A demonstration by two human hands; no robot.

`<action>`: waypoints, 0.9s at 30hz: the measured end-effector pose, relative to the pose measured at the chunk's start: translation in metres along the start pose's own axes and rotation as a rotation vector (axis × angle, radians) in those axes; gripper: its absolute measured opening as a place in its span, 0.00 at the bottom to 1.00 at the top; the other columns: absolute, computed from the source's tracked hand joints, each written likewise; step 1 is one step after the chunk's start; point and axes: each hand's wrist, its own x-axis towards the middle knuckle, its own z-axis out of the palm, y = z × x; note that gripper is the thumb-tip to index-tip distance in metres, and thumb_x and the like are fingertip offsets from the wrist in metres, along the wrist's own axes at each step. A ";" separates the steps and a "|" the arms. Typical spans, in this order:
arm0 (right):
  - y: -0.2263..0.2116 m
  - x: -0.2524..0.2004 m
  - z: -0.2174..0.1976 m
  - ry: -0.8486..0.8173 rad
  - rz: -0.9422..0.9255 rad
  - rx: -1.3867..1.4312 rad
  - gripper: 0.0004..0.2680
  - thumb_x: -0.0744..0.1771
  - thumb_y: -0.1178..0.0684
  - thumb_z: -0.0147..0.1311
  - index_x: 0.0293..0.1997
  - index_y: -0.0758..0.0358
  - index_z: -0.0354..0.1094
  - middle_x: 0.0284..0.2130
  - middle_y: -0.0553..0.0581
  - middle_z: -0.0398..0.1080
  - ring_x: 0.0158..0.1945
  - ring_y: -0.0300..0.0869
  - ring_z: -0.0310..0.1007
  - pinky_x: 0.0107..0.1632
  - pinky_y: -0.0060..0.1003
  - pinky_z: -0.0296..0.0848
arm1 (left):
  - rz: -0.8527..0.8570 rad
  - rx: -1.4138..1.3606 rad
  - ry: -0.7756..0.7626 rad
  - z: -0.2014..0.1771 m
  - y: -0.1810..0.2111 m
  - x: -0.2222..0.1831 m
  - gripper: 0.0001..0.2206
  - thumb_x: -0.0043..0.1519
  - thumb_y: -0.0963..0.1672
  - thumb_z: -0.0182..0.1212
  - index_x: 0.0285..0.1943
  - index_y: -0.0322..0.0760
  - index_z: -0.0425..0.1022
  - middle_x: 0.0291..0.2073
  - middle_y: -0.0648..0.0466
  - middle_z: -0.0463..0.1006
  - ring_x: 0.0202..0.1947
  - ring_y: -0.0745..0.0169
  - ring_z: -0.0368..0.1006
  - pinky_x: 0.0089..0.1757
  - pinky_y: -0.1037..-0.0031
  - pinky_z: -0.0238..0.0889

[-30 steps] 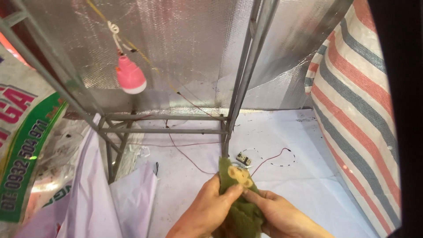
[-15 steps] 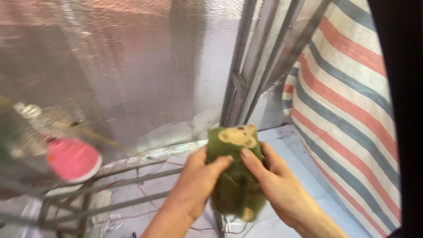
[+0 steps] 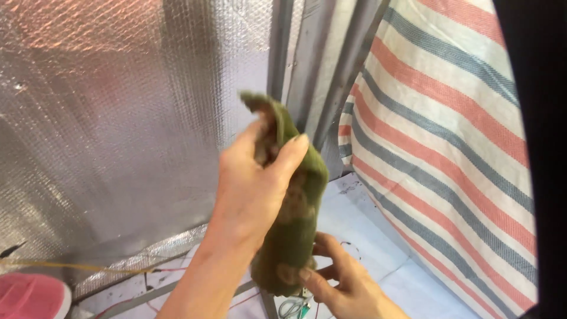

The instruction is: Wiping down a metal support frame and an electrical wire using a cleaning cloth.

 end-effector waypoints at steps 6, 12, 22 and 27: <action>0.050 0.005 -0.028 -0.025 0.341 -0.301 0.21 0.65 0.37 0.56 0.66 0.21 0.61 0.64 0.32 0.68 0.50 0.26 0.86 0.58 0.23 0.80 | 0.435 0.389 0.044 0.037 -0.065 0.050 0.28 0.62 0.44 0.57 0.74 0.43 0.62 0.36 0.56 0.77 0.31 0.68 0.76 0.42 0.73 0.74; 0.048 0.008 -0.043 -0.183 0.304 -0.435 0.18 0.67 0.34 0.51 0.66 0.25 0.63 0.62 0.30 0.69 0.59 0.24 0.82 0.64 0.25 0.74 | 0.280 0.324 0.046 0.033 -0.097 0.053 0.18 0.64 0.41 0.54 0.63 0.38 0.74 0.34 0.52 0.80 0.24 0.64 0.81 0.32 0.75 0.86; 0.050 0.038 -0.053 -0.138 0.066 -0.326 0.17 0.65 0.39 0.55 0.62 0.34 0.71 0.57 0.31 0.79 0.50 0.25 0.82 0.53 0.21 0.78 | 0.573 0.674 0.224 0.019 -0.132 0.044 0.18 0.69 0.49 0.45 0.59 0.40 0.76 0.41 0.52 0.83 0.38 0.43 0.77 0.43 0.56 0.64; 0.017 0.037 -0.058 -0.144 0.038 -0.435 0.14 0.67 0.42 0.50 0.59 0.33 0.73 0.48 0.36 0.81 0.44 0.30 0.77 0.53 0.26 0.73 | 0.641 0.758 0.225 0.014 -0.146 0.045 0.12 0.69 0.43 0.49 0.34 0.32 0.73 0.27 0.47 0.77 0.27 0.45 0.70 0.32 0.56 0.61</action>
